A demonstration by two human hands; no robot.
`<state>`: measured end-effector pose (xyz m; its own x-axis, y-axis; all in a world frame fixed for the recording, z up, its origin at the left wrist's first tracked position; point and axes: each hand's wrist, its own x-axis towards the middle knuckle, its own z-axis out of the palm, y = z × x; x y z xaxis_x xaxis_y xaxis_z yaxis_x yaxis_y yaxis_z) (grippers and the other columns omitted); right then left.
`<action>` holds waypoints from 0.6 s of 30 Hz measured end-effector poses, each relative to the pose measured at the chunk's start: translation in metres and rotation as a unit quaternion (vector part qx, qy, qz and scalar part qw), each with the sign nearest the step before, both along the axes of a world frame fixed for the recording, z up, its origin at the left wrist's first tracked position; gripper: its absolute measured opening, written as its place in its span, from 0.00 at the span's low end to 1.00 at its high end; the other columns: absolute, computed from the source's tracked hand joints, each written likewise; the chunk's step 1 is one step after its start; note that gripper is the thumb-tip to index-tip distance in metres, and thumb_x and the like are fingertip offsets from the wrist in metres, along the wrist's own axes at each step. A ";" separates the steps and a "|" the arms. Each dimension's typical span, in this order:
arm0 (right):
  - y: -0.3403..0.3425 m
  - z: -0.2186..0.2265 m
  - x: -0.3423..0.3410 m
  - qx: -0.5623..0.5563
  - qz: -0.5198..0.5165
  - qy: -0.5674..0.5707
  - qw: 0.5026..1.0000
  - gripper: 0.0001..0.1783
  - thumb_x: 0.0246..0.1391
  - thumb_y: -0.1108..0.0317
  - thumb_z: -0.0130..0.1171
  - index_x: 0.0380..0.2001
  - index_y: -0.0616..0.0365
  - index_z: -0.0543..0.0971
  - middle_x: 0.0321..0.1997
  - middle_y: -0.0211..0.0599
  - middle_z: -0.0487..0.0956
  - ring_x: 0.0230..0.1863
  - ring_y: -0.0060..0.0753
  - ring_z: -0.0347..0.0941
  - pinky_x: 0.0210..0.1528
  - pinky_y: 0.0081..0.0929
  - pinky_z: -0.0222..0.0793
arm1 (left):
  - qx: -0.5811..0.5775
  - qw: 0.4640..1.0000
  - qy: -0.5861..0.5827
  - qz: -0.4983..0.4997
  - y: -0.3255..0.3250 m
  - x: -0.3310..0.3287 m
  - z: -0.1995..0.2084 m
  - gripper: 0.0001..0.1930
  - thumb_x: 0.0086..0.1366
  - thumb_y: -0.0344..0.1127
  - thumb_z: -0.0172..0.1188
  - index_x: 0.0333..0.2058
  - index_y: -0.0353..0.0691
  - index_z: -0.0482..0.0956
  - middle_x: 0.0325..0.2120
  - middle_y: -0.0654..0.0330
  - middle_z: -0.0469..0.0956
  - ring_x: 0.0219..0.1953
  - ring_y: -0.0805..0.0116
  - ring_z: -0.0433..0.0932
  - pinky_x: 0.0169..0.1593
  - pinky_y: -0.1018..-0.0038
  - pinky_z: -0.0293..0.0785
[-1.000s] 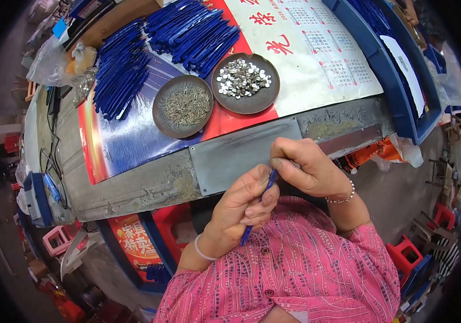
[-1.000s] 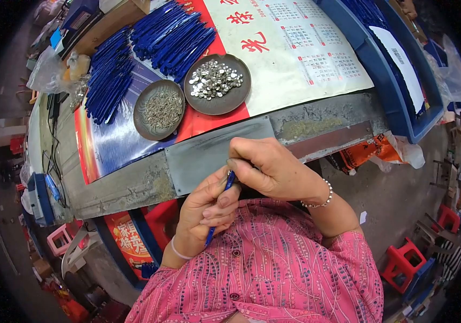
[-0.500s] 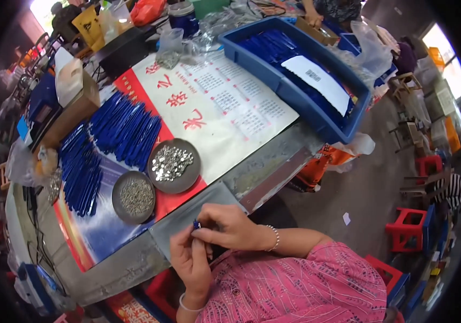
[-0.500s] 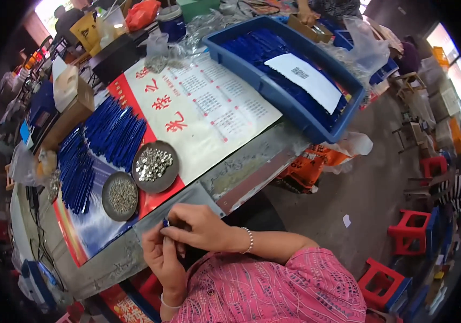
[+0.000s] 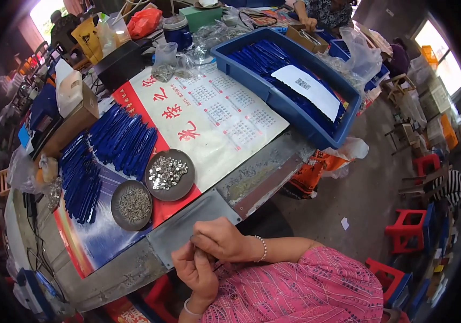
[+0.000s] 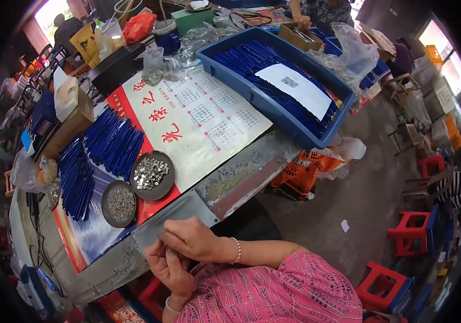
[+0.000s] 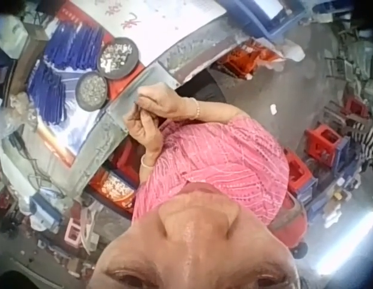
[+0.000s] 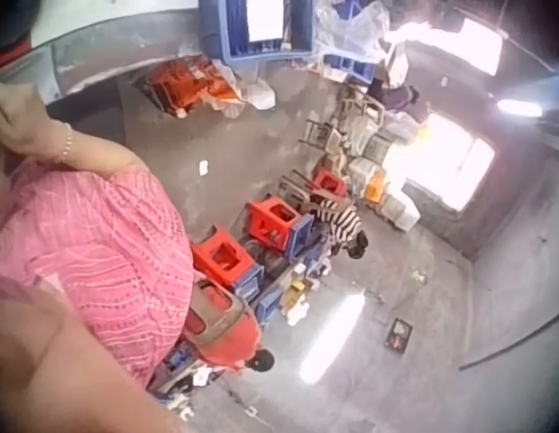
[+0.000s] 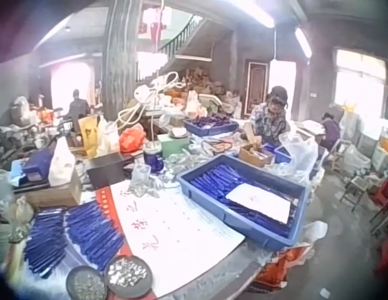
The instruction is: The worker is manually assembling small blue plastic parts with small metal components at a factory workstation.
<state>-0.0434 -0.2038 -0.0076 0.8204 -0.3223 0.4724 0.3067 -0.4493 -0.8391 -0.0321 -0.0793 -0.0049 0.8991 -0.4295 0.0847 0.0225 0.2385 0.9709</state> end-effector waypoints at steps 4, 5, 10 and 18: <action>-0.008 0.008 0.007 0.109 0.086 -0.016 0.990 0.13 0.52 0.64 0.59 0.22 0.59 0.69 0.18 0.37 0.67 0.17 0.41 0.66 0.18 0.32 0.58 | -0.059 0.998 0.012 0.001 0.002 0.001 0.004 0.09 0.68 0.29 0.48 0.44 0.36 0.63 0.31 0.62 0.71 0.26 0.81 0.67 0.28 0.86 0.64; -0.007 0.008 0.009 0.051 0.059 -0.056 0.995 0.12 0.51 0.64 0.60 0.22 0.59 0.70 0.18 0.37 0.67 0.17 0.41 0.66 0.18 0.32 0.57 | -0.058 0.998 0.013 0.004 0.001 0.000 0.004 0.09 0.68 0.29 0.48 0.44 0.36 0.63 0.31 0.62 0.71 0.26 0.81 0.67 0.28 0.86 0.64; -0.005 -0.005 0.004 -0.115 -0.023 -0.088 0.989 0.11 0.50 0.66 0.59 0.22 0.57 0.69 0.17 0.37 0.67 0.16 0.43 0.65 0.18 0.35 0.59 | -0.002 1.000 -0.017 0.013 0.004 -0.003 -0.013 0.08 0.68 0.28 0.48 0.44 0.37 0.63 0.30 0.62 0.71 0.24 0.82 0.65 0.26 0.85 0.61; 0.002 0.010 0.002 0.143 0.046 0.018 0.988 0.10 0.50 0.70 0.61 0.31 0.60 0.71 0.22 0.37 0.71 0.20 0.32 0.71 0.21 0.28 0.66 | -0.074 0.995 0.061 0.005 0.001 -0.002 -0.002 0.12 0.68 0.26 0.46 0.49 0.33 0.60 0.39 0.55 0.73 0.36 0.76 0.73 0.39 0.83 0.71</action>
<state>-0.0411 -0.2017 0.0024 0.8673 -0.3619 0.3417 0.3019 -0.1633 -0.9392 -0.0340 -0.0784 -0.0069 0.9105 -0.4120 0.0362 0.1351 0.3790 0.9155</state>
